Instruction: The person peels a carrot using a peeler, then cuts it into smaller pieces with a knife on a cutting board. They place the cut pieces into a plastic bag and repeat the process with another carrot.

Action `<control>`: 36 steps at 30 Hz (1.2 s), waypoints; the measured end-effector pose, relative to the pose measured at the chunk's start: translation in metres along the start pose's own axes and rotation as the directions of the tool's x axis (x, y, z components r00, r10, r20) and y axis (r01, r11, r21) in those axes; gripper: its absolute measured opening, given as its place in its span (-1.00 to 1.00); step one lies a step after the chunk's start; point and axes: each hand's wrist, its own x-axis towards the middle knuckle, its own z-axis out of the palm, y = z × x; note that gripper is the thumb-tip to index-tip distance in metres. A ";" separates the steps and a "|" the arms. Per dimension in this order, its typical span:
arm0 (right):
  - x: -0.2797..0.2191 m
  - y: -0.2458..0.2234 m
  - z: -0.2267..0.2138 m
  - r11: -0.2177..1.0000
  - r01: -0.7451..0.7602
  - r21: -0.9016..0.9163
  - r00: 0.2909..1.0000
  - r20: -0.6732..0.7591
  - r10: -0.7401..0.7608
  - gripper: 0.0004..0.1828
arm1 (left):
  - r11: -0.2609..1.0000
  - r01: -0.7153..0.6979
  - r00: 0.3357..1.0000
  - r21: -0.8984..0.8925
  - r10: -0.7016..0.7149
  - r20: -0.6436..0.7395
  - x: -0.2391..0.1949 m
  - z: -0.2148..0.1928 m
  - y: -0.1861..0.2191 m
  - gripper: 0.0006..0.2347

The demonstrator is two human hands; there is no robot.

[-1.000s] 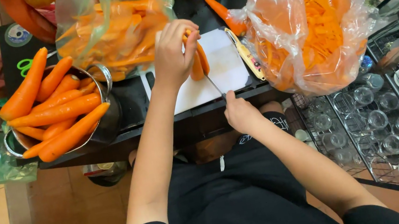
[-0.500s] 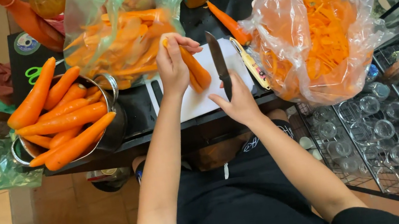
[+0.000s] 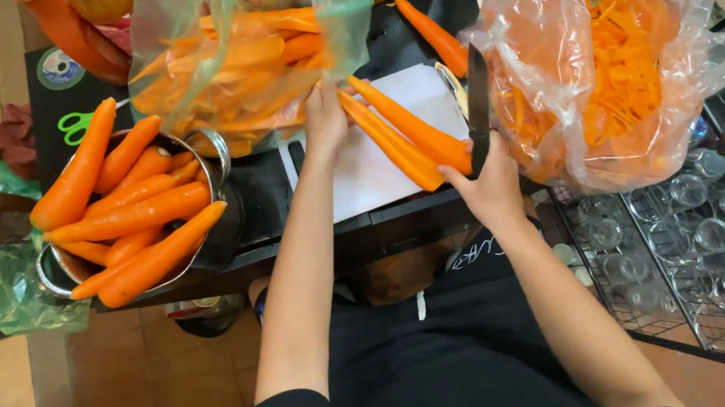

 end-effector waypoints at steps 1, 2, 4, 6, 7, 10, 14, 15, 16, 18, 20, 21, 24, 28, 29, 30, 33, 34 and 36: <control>-0.001 -0.001 -0.007 0.997 -0.070 -0.025 0.996 -0.066 0.068 -0.39 | 0.994 0.061 0.998 0.094 -0.062 0.010 0.009 -0.007 -0.021 -0.60; -0.002 -0.002 -0.009 0.997 -0.074 -0.033 0.995 -0.068 0.072 -0.39 | 0.994 0.066 0.998 0.089 -0.067 0.014 0.011 -0.008 -0.034 -0.60; 0.000 -0.007 -0.009 0.982 -0.184 0.041 0.972 -0.142 0.188 -0.50 | 0.749 -0.195 0.969 0.634 0.247 0.007 0.019 -0.013 -0.053 -0.63; -0.001 -0.005 -0.011 0.984 -0.180 -0.002 0.968 -0.177 0.177 -0.56 | 0.710 -0.245 0.946 0.661 0.323 0.004 -0.019 0.015 -0.019 -0.62; 0.000 -0.004 -0.011 0.984 -0.174 -0.043 0.964 -0.212 0.161 -0.61 | 0.664 -0.292 0.916 0.688 0.400 0.003 -0.036 0.029 -0.002 -0.52; -0.002 0.025 -0.002 0.980 -0.116 -0.163 0.968 -0.241 0.075 -0.72 | 0.380 -0.373 0.844 0.846 0.517 0.140 -0.092 0.050 0.021 -0.30; -0.004 0.042 0.010 0.985 0.106 -0.135 0.985 -0.123 -0.123 -0.62 | 0.346 -0.397 0.880 0.850 0.408 0.245 -0.156 0.069 0.037 -0.27; -0.004 0.043 0.012 0.982 0.158 -0.103 0.985 -0.058 -0.164 -0.59 | 0.314 -0.410 0.880 0.856 0.382 0.282 -0.163 0.068 0.034 -0.25; -0.004 0.044 0.013 0.976 0.208 -0.068 0.978 0.006 -0.208 -0.56 | 0.282 -0.424 0.880 0.860 0.354 0.317 -0.169 0.067 0.030 -0.23; -0.003 0.036 0.007 0.981 0.183 -0.069 0.983 0.042 -0.181 -0.56 | 0.263 -0.420 0.882 0.869 0.342 0.323 -0.168 0.061 0.024 -0.25; -0.003 0.021 -0.001 0.985 0.154 -0.075 0.986 0.075 -0.149 -0.55 | 0.245 -0.420 0.885 0.874 0.326 0.333 -0.166 0.058 0.024 -0.26; -0.002 0.010 -0.007 0.993 0.109 -0.041 0.992 0.075 -0.106 -0.58 | 0.258 -0.440 0.881 0.860 0.313 0.356 -0.164 0.057 0.027 -0.27; -0.011 -0.012 -0.018 0.994 0.106 0.018 0.994 0.031 -0.106 -0.59 | 0.299 -0.481 0.868 0.824 0.292 0.400 -0.155 0.052 0.032 -0.29; -0.031 -0.009 -0.019 0.999 -0.036 -0.018 0.998 0.049 0.037 -0.79 | 0.378 -0.522 0.852 0.765 0.271 0.448 -0.142 0.049 0.033 -0.29; -0.034 -0.017 -0.022 0.999 -0.039 -0.020 0.998 0.050 0.040 -0.79 | 0.380 -0.521 0.853 0.764 0.268 0.448 -0.139 0.046 0.032 -0.29; -0.036 -0.026 -0.025 0.992 -0.120 0.045 0.985 0.133 0.113 -0.80 | 0.404 -0.527 0.850 0.748 0.254 0.462 -0.137 0.043 0.031 -0.26; -0.043 -0.036 -0.029 0.959 -0.276 0.070 0.932 0.264 0.249 -0.79 | 0.445 -0.541 0.840 0.714 0.234 0.490 -0.131 0.037 0.030 -0.20; -0.045 -0.037 -0.029 0.937 -0.346 0.038 0.897 0.305 0.319 -0.77 | 0.461 -0.548 0.833 0.698 0.225 0.505 -0.131 0.035 0.029 -0.15; -0.048 -0.034 -0.028 0.951 -0.305 -0.051 0.901 0.307 0.306 -0.75 | 0.452 -0.552 0.830 0.700 0.220 0.512 -0.130 0.034 0.029 -0.13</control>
